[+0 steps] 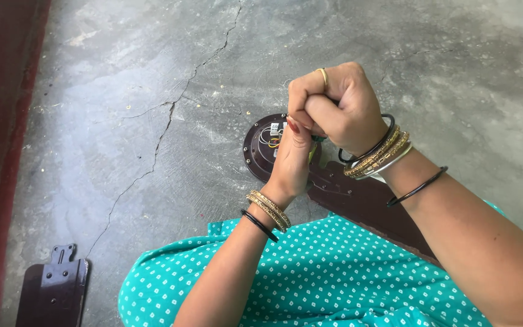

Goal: The person sits on the floor and uses a screwdriver to tighten screws on the base of an electric fan motor. They repeatedly adjust the screwdriver and turn the screws to secure the motor housing.

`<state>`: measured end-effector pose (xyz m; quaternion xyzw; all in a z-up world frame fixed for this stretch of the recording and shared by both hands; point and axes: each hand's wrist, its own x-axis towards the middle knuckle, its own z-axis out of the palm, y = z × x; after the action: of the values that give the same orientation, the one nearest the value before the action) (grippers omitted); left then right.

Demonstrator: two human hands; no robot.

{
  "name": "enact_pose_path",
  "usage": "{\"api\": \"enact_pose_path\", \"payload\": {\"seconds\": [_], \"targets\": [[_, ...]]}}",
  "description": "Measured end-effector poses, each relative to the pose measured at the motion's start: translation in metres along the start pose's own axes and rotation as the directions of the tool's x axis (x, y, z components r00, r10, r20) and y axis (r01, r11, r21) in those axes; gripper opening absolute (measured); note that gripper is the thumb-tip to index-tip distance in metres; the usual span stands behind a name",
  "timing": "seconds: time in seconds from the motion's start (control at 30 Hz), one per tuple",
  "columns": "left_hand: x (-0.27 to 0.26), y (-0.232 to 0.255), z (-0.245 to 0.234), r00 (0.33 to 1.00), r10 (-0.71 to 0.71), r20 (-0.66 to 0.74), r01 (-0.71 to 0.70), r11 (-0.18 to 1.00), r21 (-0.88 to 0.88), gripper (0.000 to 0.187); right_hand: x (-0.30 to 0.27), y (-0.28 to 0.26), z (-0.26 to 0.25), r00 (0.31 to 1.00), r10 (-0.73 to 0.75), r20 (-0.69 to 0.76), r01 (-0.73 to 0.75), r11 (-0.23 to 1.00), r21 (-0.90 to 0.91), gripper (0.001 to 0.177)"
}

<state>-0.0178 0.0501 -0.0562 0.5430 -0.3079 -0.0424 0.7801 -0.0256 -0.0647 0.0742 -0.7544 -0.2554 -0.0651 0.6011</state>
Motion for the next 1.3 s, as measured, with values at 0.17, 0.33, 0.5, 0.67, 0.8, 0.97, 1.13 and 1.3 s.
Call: {"api": "enact_pose_path", "payload": {"seconds": [0.17,0.33,0.5,0.67,0.8,0.97,1.13,1.3], "targets": [[0.006,-0.004,0.005,0.997,0.076,-0.020,-0.079,0.976,-0.201,0.065,0.005,-0.003,0.009,0.999,0.026,-0.039,-0.026,1.000,-0.001,0.026],[0.010,-0.003,0.009,0.994,0.108,-0.015,-0.109,0.984,-0.139,0.063,0.000,0.003,0.004,0.993,0.071,-0.099,-0.067,0.997,0.043,0.027],[0.012,0.007,0.008,0.992,0.125,-0.031,-0.127,0.990,-0.064,0.074,-0.002,0.014,0.002,0.997,-0.031,-0.066,0.043,0.982,0.182,0.028],[0.015,-0.003,0.004,0.989,0.136,0.057,-0.133,0.989,-0.065,0.076,0.000,0.011,0.001,0.996,-0.081,-0.039,0.087,0.981,0.173,0.026],[0.019,-0.012,0.002,0.988,0.127,0.085,-0.125,0.992,-0.029,0.081,-0.007,0.003,0.007,0.988,-0.108,-0.109,0.121,0.986,0.114,0.015],[0.021,0.001,0.007,0.994,0.076,0.073,-0.064,0.986,-0.153,0.083,-0.025,0.020,0.015,0.945,-0.160,-0.287,0.219,0.957,0.189,0.048],[0.026,0.029,0.020,0.990,0.135,-0.050,-0.138,0.987,-0.076,0.083,-0.030,0.052,-0.003,0.800,-0.161,-0.578,0.237,0.970,0.058,0.069],[0.026,0.039,0.038,0.998,0.032,-0.061,-0.030,0.999,0.036,0.078,-0.039,0.048,-0.008,0.686,-0.221,-0.694,0.166,0.975,-0.147,0.070]]}}
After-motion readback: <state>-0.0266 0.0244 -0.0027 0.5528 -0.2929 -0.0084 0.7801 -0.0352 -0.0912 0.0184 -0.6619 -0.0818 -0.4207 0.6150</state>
